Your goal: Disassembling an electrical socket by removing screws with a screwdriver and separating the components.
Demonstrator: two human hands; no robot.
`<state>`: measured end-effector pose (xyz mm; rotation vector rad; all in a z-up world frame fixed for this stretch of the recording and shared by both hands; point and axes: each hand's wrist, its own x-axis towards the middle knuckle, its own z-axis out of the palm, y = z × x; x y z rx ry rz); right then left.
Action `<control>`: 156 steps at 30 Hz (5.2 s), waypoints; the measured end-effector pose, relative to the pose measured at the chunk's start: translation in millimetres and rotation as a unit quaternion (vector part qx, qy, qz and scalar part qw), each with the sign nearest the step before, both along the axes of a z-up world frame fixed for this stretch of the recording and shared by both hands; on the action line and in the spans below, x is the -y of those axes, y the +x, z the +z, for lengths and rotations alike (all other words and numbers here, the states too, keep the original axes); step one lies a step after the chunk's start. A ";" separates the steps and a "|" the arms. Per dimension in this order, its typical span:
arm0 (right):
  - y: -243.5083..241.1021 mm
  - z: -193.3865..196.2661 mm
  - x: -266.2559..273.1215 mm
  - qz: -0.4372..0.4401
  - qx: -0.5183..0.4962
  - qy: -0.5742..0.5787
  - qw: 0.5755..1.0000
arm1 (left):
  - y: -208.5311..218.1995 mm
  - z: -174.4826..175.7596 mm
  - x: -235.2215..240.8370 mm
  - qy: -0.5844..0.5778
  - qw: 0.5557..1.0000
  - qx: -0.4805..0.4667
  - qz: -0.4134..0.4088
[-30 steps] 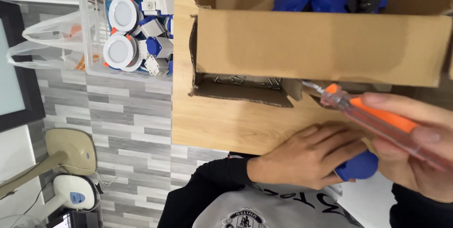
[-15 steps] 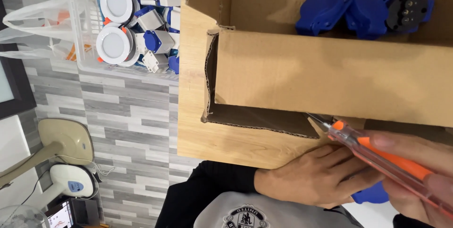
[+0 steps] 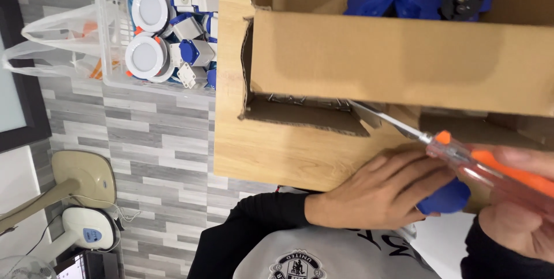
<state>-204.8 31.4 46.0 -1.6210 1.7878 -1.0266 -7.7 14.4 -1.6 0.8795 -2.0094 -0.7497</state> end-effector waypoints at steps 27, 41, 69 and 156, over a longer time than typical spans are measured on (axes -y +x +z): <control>-88.6 -56.5 -84.6 -0.002 0.278 -0.276 0.920 | 38.5 17.0 -56.8 0.036 0.972 -0.147 0.179; -106.9 -76.0 -118.2 0.011 0.354 -0.235 0.905 | 19.3 9.4 -60.9 0.047 0.986 -0.138 0.083; -135.5 -101.9 -118.7 -0.026 0.377 -0.234 0.896 | 21.0 2.1 -63.5 0.116 0.962 -0.243 0.054; -96.8 112.3 -20.5 0.352 0.039 -0.244 0.903 | -17.2 -2.4 -24.4 0.017 0.997 0.004 -0.070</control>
